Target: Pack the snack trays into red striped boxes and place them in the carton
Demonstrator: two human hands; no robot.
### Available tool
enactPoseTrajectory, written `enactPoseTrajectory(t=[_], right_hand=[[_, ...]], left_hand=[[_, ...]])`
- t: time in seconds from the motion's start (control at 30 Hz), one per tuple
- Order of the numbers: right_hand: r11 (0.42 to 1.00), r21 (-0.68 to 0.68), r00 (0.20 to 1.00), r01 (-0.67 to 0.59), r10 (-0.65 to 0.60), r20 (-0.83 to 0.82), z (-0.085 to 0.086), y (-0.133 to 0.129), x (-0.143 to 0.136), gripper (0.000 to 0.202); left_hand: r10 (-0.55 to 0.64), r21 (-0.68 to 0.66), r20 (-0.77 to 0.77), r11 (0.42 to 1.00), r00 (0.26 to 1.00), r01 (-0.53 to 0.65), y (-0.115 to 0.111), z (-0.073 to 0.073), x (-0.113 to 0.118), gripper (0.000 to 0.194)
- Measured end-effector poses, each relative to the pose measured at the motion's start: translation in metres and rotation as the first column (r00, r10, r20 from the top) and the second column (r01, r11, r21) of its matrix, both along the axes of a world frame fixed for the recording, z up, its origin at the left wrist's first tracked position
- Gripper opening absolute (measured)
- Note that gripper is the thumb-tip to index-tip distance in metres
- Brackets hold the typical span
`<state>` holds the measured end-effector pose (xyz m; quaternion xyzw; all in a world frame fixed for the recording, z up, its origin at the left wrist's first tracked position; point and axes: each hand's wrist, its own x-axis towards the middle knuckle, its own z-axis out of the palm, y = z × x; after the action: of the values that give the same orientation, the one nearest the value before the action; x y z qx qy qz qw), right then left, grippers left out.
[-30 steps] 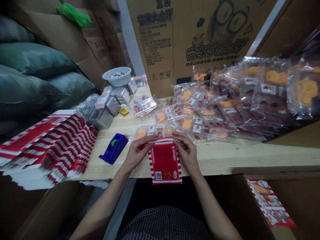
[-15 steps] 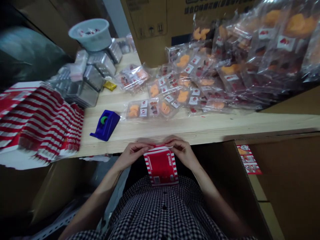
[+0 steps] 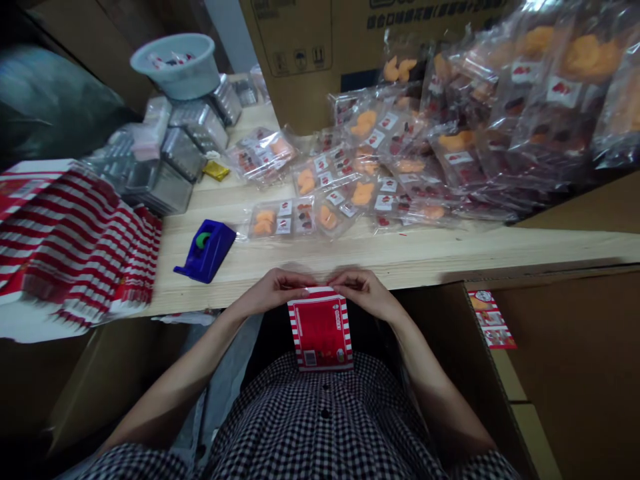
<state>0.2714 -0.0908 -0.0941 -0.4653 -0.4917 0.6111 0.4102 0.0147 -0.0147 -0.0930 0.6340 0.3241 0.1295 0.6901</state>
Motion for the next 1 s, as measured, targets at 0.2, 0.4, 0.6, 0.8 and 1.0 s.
enactPoseTrajectory(t=[0.2, 0.4, 0.6, 0.8, 1.0], right_hand=[[0.993, -0.107, 0.998, -0.045, 0.039, -0.059, -0.008, 0.012, 0.009, 0.024], [0.995, -0.092, 0.998, -0.024, 0.019, -0.052, -0.007, 0.011, 0.007, 0.018], [0.971, -0.015, 0.968, 0.24, -0.241, -0.077, -0.01, -0.005, -0.022, 0.025], [0.858, 0.168, 0.866, 0.485, -0.498, 0.043, -0.019, -0.049, -0.058, 0.029], [0.846, 0.339, 0.853, 0.412, -0.488, 0.183, -0.024, -0.057, -0.06, 0.025]], left_hand=[[-0.031, -0.004, 0.016, 0.999, 0.999, 0.031, 0.005, 0.003, 0.005, 0.032], [-0.078, 0.094, 0.06, 0.993, 0.995, 0.072, 0.005, 0.01, 0.017, 0.024], [-0.131, 0.005, 0.215, 0.991, 0.968, 0.133, 0.006, 0.004, 0.034, 0.027], [0.027, -0.022, 0.178, 0.999, 0.984, -0.023, 0.001, -0.005, 0.03, 0.036], [0.087, -0.001, 0.139, 0.996, 0.987, -0.087, -0.013, 0.005, 0.02, 0.035]])
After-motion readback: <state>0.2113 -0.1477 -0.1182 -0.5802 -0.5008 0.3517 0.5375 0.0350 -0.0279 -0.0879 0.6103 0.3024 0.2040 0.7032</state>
